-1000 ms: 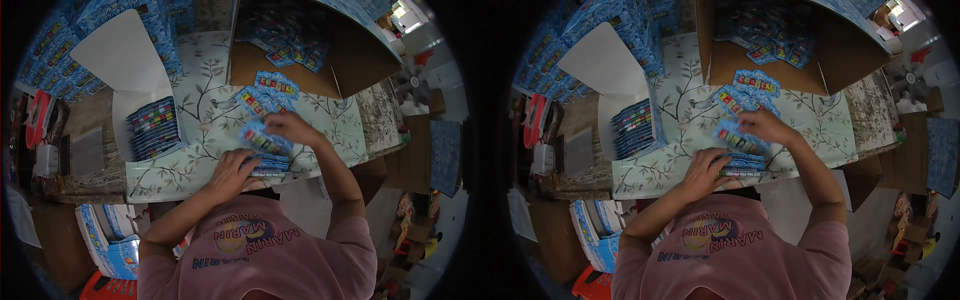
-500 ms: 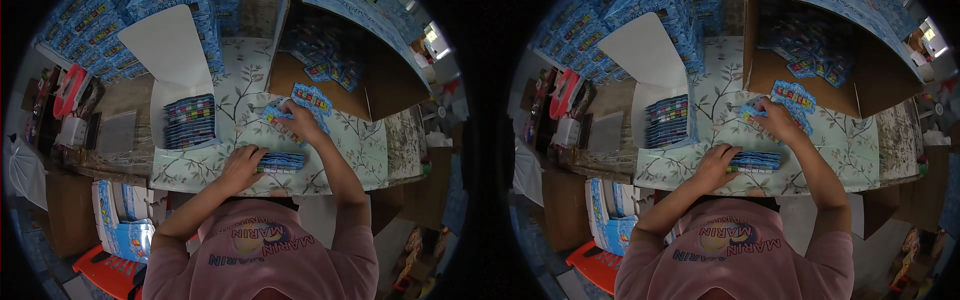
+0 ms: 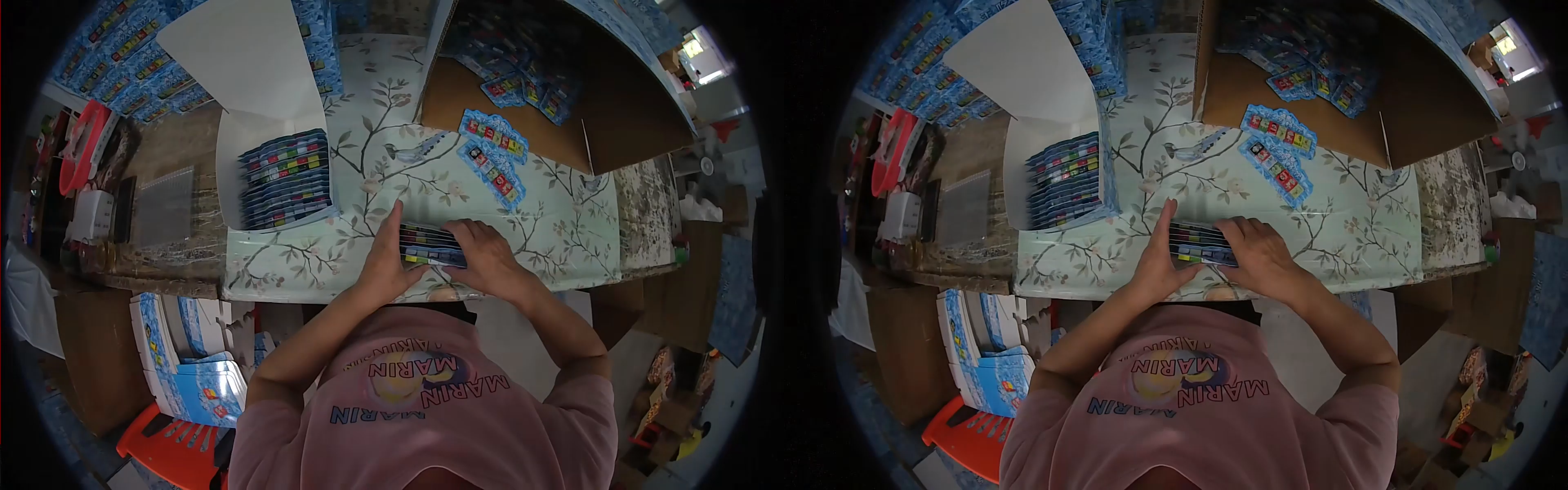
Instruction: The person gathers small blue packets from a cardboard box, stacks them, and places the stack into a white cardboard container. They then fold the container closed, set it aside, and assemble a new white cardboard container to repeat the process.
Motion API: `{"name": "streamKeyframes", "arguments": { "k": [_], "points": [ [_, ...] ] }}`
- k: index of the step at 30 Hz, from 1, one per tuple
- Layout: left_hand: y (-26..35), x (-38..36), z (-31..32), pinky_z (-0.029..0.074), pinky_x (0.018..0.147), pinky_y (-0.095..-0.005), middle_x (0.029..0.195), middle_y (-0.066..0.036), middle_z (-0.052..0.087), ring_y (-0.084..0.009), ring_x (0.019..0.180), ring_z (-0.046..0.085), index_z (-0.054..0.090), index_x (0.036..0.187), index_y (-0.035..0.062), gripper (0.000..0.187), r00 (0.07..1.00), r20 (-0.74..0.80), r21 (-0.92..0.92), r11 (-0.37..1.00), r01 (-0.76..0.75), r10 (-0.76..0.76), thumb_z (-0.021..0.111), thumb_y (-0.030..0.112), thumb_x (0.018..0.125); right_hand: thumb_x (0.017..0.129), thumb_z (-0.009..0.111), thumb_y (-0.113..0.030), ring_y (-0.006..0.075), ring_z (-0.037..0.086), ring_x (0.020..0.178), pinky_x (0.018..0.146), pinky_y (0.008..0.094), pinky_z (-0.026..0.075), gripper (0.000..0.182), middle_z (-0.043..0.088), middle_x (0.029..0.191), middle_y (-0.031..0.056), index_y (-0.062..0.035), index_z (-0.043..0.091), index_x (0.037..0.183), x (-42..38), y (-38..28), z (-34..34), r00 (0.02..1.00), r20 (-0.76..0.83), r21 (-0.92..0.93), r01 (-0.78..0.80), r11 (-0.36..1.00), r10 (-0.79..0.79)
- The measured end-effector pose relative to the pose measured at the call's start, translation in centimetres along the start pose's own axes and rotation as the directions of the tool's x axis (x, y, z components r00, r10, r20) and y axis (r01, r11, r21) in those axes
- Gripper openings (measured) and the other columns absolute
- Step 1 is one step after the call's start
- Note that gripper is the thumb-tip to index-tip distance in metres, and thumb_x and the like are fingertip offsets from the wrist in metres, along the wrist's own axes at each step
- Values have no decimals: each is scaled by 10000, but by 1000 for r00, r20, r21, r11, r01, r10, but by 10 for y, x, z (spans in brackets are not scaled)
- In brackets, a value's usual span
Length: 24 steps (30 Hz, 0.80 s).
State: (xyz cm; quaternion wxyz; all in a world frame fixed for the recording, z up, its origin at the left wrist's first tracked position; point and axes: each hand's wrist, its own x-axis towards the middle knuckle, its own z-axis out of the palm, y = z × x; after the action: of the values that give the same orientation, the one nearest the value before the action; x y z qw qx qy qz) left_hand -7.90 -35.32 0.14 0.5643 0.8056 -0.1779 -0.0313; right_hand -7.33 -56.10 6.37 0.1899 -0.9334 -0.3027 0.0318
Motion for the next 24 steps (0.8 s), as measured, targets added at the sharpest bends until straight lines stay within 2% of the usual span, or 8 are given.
{"name": "streamKeyframes", "arguments": {
  "k": [3,5,8,14,16,21,23,24],
  "points": [
    [13,2,-18,323,1041,-405,1410,-254,291,-399,1265,366,115,1441,4,1022,996,18,132,987,-89,88,769,75,659,638,789,-185,363,577,938,838,399,462,682,574,1026,182,-39,439,1204,16,4,-7,996,72,100,-61,993,54],
    [30,3,-50,348,1027,-386,1399,-221,361,-367,1262,403,239,1415,-4,873,973,-91,180,964,-195,213,735,57,699,656,794,-183,319,615,936,829,365,487,663,597,1034,177,-33,440,1196,35,5,-13,961,74,240,-276,931,266],
    [50,1,-113,414,961,-363,1243,-196,546,-342,1126,545,467,1285,-23,568,816,-444,313,917,-246,370,677,48,761,661,804,-199,280,630,956,828,344,495,697,608,1042,174,-38,426,1223,94,-17,-46,975,8,347,-212,914,223],
    [-1,25,-209,457,884,-385,1191,-215,575,-343,1068,582,484,1253,-33,477,646,-735,449,861,239,204,634,133,831,676,781,-208,342,613,969,828,395,488,701,588,1067,212,-42,401,1241,241,-72,-61,972,-225,301,136,944,-68],
    [-10,27,-223,486,786,-424,1046,-218,634,-374,941,624,510,1230,-6,444,760,-634,272,880,391,-142,606,195,846,695,766,-203,383,579,972,827,434,470,664,575,1064,221,-35,405,1227,278,-76,-39,946,-217,128,273,954,-242],
    [-22,28,-230,490,723,-457,906,-221,652,-398,830,628,540,1206,41,413,781,-603,391,792,468,-164,586,230,842,749,737,-252,380,535,1025,830,421,451,548,556,1098,213,-30,437,1151,298,-55,7,954,-34,-90,293,952,-297],
    [-24,26,-231,489,727,-461,891,-225,651,-403,827,625,559,1181,45,390,773,-617,386,800,460,-146,585,231,839,787,698,-339,340,594,904,749,402,474,422,611,958,194,-22,530,1009,273,-55,-5,858,-438,13,304,953,-267],
    [-23,28,-234,490,713,-469,864,-223,652,-404,809,626,591,1104,30,340,781,-608,429,768,475,-144,575,247,843,787,698,-339,340,594,904,749,402,474,422,611,958,195,-22,530,1009,262,-55,-13,861,-429,7,305,952,-272]
  ]
}}
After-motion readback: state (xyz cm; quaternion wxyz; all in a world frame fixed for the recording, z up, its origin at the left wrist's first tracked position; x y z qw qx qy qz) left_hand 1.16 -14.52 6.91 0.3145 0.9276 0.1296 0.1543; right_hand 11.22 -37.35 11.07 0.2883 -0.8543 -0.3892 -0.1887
